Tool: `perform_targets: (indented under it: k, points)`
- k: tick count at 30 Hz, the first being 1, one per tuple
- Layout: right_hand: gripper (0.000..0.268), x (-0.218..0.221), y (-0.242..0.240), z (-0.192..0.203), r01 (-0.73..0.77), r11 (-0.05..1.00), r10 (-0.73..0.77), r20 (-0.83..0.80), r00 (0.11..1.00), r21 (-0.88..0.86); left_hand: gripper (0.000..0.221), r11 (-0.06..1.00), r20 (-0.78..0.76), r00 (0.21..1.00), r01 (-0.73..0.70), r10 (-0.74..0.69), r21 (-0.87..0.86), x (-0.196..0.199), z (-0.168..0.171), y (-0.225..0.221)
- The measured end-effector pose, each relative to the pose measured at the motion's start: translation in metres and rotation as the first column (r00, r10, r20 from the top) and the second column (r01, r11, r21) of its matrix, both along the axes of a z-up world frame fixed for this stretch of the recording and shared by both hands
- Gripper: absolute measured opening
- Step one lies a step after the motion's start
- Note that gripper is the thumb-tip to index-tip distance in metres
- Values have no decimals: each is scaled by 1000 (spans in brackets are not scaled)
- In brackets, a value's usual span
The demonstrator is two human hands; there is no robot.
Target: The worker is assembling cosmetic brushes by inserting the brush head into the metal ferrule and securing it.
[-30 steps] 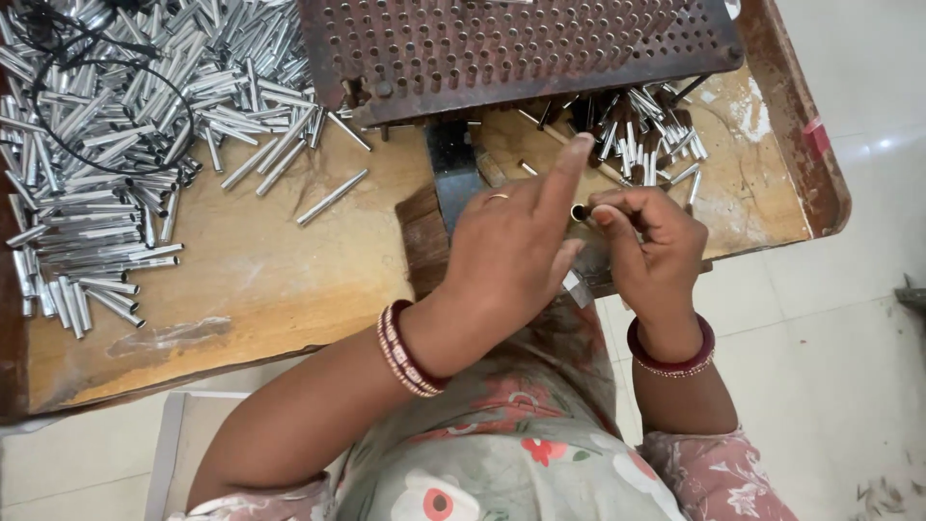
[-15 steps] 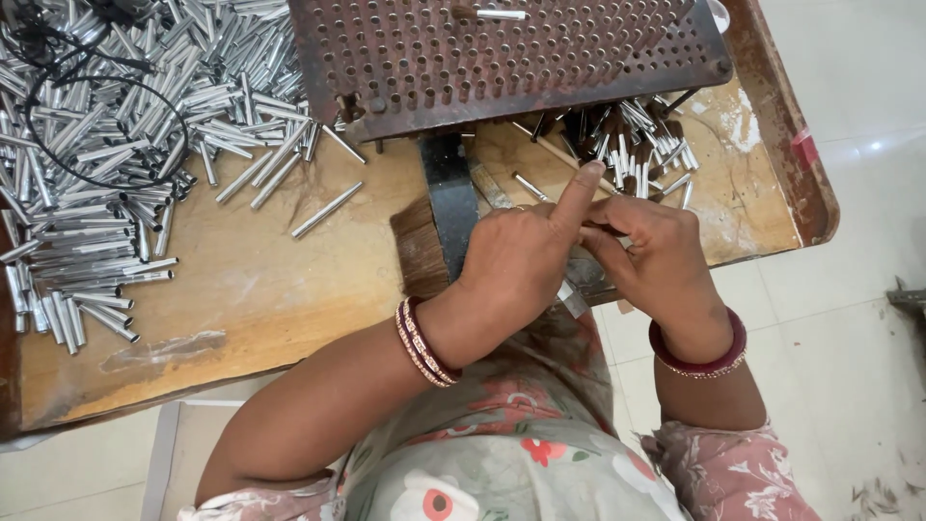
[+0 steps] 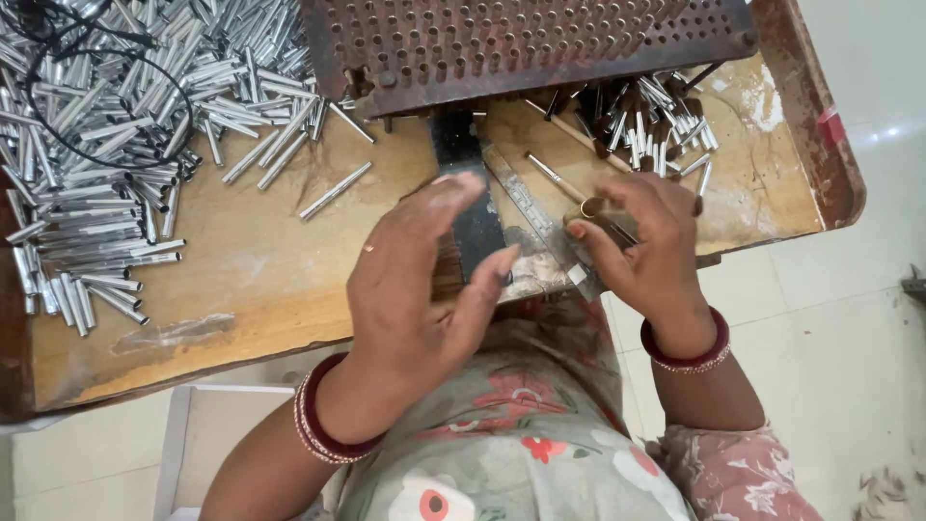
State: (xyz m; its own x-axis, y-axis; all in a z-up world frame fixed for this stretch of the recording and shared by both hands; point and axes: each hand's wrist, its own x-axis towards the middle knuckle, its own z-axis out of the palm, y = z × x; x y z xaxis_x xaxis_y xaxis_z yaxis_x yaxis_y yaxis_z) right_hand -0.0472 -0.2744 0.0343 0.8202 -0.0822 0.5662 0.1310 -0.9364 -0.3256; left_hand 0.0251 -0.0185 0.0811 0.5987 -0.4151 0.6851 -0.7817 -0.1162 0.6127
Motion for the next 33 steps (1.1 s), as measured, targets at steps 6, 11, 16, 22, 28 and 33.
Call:
perform_targets:
  k: [6,11,16,22,28,33]
  points:
    - [32,5,11,-6,39,998,-45,127,991,47,27,969,-187,978,-132,93,-208,1,-41,32]
    - [26,9,6,-10,24,1000,-25,80,996,13,13,907,-307,939,-259,156,-331,15,-62,26]
    - [26,6,7,-11,-19,999,17,51,999,47,13,886,-404,915,-205,22,-416,14,-72,28]
    - [31,8,5,-12,22,998,-25,51,998,57,11,922,-326,939,-216,107,-320,14,-65,29]
    - [33,10,6,-11,21,998,-26,71,997,58,12,922,-297,942,-244,153,-300,15,-63,29]
    - [37,13,4,-8,28,1000,-28,-26,999,6,11,930,-283,945,-243,164,-274,13,-63,30]
